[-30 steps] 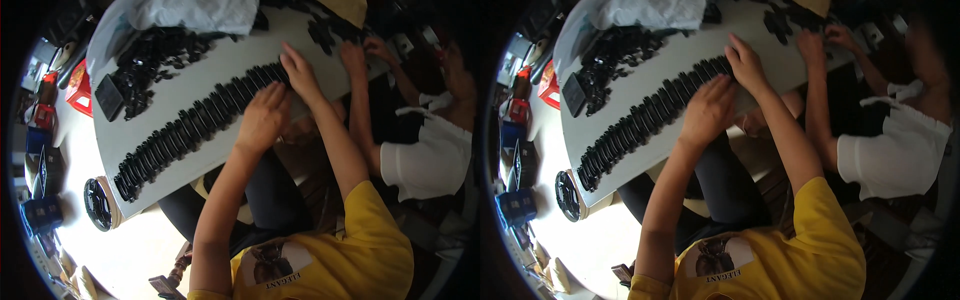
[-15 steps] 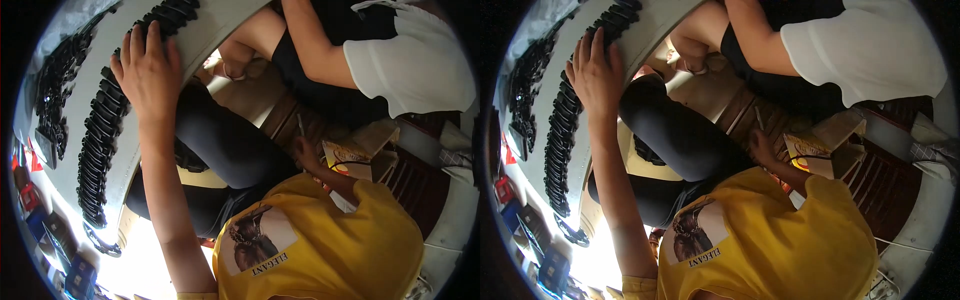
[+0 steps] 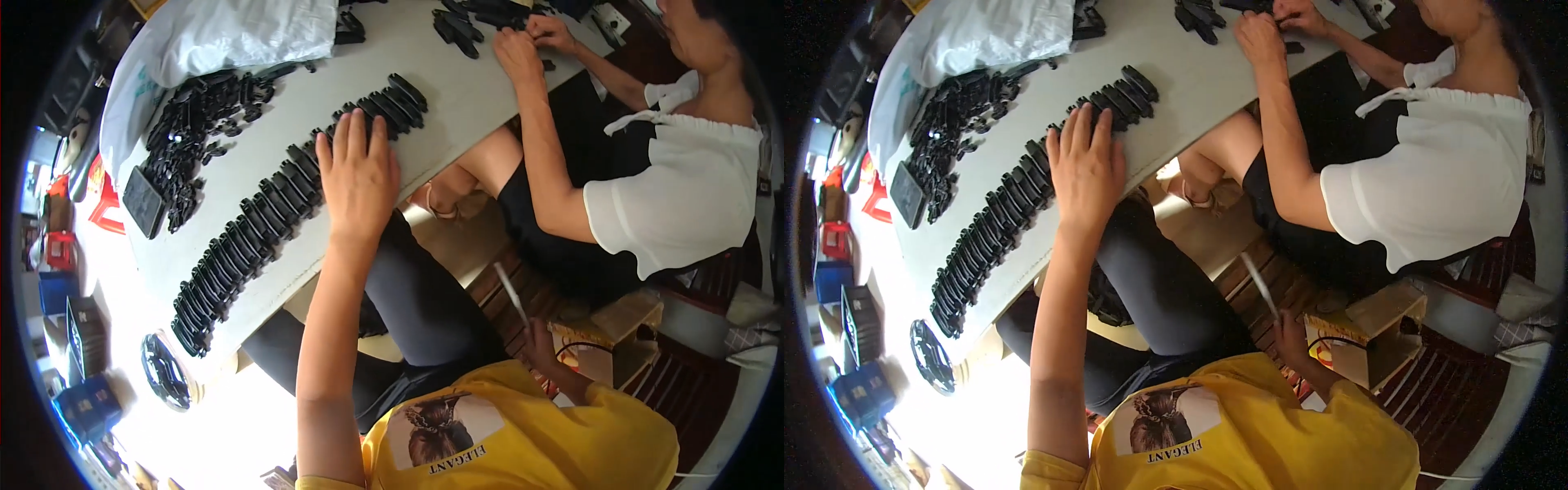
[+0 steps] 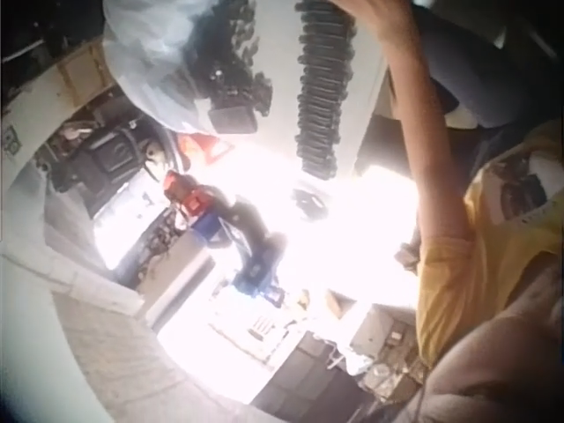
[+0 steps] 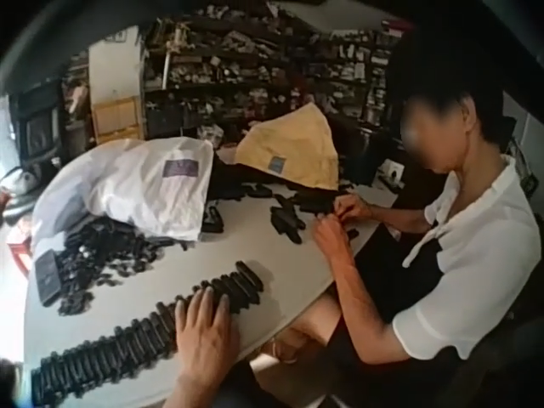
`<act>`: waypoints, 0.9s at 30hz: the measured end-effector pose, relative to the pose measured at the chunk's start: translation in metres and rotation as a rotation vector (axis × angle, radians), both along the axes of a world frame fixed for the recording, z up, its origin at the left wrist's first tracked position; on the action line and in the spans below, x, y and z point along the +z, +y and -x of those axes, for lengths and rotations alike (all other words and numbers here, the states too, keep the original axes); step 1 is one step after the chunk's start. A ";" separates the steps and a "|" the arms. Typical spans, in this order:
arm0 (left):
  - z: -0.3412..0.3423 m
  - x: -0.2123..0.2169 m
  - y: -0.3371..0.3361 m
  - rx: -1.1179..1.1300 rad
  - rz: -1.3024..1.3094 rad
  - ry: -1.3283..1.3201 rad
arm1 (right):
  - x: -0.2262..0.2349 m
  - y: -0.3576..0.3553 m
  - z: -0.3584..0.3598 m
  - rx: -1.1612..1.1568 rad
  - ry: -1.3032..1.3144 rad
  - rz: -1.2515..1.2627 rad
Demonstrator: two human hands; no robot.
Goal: Assembling small black plastic components into a long row on a workbench.
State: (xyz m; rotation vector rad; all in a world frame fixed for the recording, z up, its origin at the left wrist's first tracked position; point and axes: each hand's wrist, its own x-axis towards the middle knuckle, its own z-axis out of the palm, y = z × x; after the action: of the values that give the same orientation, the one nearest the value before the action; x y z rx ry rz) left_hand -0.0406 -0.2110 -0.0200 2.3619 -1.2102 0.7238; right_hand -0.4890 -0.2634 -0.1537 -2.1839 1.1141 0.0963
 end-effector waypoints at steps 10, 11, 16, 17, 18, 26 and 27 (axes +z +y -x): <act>-0.002 -0.003 0.000 -0.065 0.025 0.011 | 0.161 -0.051 -0.229 0.040 -0.675 -0.747; -0.001 -0.002 -0.001 -0.058 0.031 0.005 | 0.158 -0.058 -0.243 0.003 -0.651 -0.716; 0.001 0.000 -0.002 -0.089 0.019 0.026 | 0.190 -0.063 -0.291 -0.041 -0.961 -0.747; 0.000 0.001 -0.003 -0.089 0.027 0.038 | 0.193 -0.064 -0.294 -0.076 -1.045 -0.780; 0.000 0.000 -0.002 -0.098 0.034 0.033 | 0.181 -0.066 -0.290 -0.061 -0.965 -0.765; -0.001 0.001 -0.003 -0.103 0.001 0.031 | 0.148 -0.069 -0.273 -0.107 -0.737 -0.733; 0.000 0.003 -0.003 -0.106 -0.011 0.024 | 0.148 -0.070 -0.271 -0.113 -0.746 -0.728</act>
State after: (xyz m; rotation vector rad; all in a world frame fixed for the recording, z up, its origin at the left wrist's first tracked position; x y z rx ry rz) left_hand -0.0402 -0.2140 -0.0169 2.2884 -1.3209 0.6535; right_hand -0.2177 -0.3329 -0.0058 -1.3141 0.6197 -0.2989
